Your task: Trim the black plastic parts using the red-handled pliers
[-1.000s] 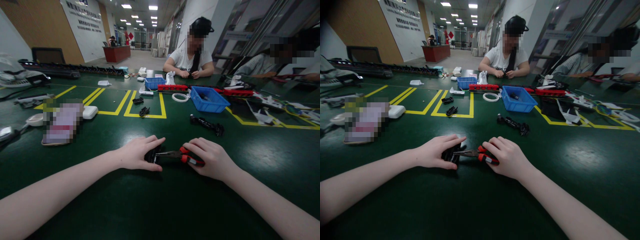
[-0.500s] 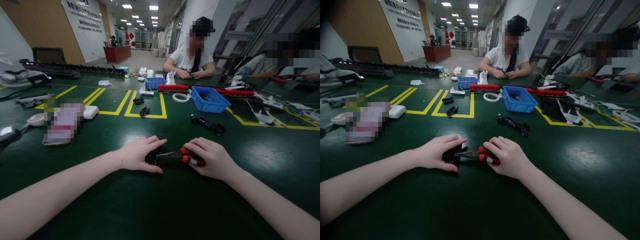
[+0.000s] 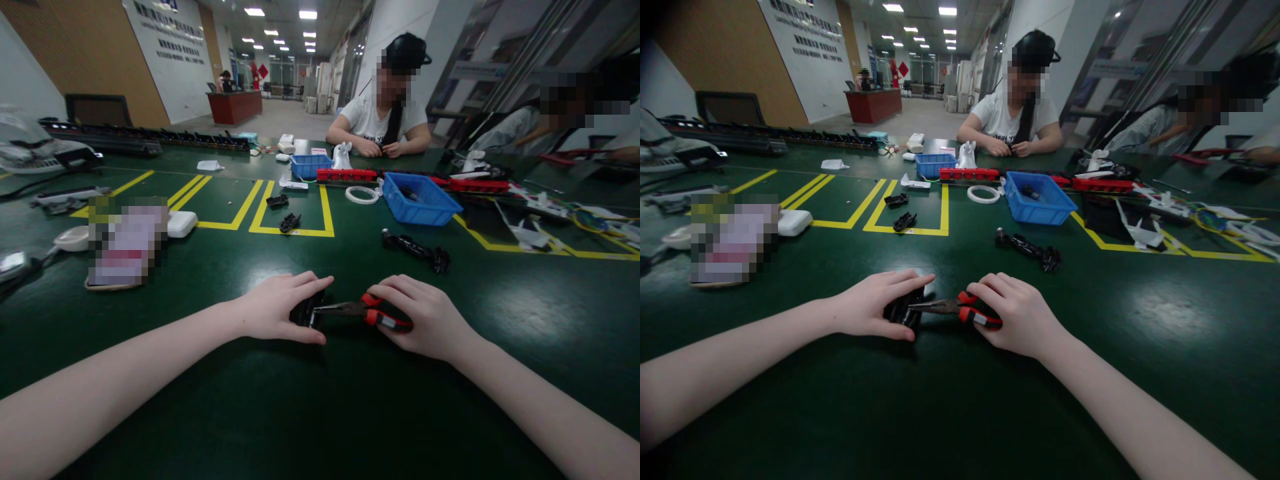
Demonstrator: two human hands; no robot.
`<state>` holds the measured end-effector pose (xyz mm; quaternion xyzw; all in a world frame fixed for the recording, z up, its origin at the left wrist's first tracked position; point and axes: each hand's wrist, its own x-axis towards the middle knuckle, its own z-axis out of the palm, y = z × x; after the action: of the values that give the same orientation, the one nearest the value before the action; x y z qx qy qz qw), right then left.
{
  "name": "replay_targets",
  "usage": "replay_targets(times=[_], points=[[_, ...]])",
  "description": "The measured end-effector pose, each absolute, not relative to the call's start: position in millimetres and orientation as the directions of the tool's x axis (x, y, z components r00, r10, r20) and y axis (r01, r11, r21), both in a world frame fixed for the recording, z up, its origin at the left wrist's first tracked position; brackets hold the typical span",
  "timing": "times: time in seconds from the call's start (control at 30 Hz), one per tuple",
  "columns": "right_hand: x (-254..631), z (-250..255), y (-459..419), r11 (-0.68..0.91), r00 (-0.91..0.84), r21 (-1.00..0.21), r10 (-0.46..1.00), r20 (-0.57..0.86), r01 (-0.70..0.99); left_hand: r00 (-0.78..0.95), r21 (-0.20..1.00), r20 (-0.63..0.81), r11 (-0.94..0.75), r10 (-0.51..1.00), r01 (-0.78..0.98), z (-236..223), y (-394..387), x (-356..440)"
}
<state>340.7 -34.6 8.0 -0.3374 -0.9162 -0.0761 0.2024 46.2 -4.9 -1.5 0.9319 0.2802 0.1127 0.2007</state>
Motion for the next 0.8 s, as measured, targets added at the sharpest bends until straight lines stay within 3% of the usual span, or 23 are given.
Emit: replay_targets(times=[0.33, 0.8], points=[[340.0, 8.9, -35.7, 0.761, -0.707, 0.067, 0.562, 0.428, 0.645, 0.814, 0.450, 0.091, -0.752, 0.574, 0.481, 0.1, -4.8, 45.8], [342.7, 8.2, -31.4, 0.741, -0.644, -0.067, 0.621, 0.446, 0.668, 0.816, 0.498, 0.100, -0.738, 0.570, 0.454, 2.6, -4.6, 45.2]])
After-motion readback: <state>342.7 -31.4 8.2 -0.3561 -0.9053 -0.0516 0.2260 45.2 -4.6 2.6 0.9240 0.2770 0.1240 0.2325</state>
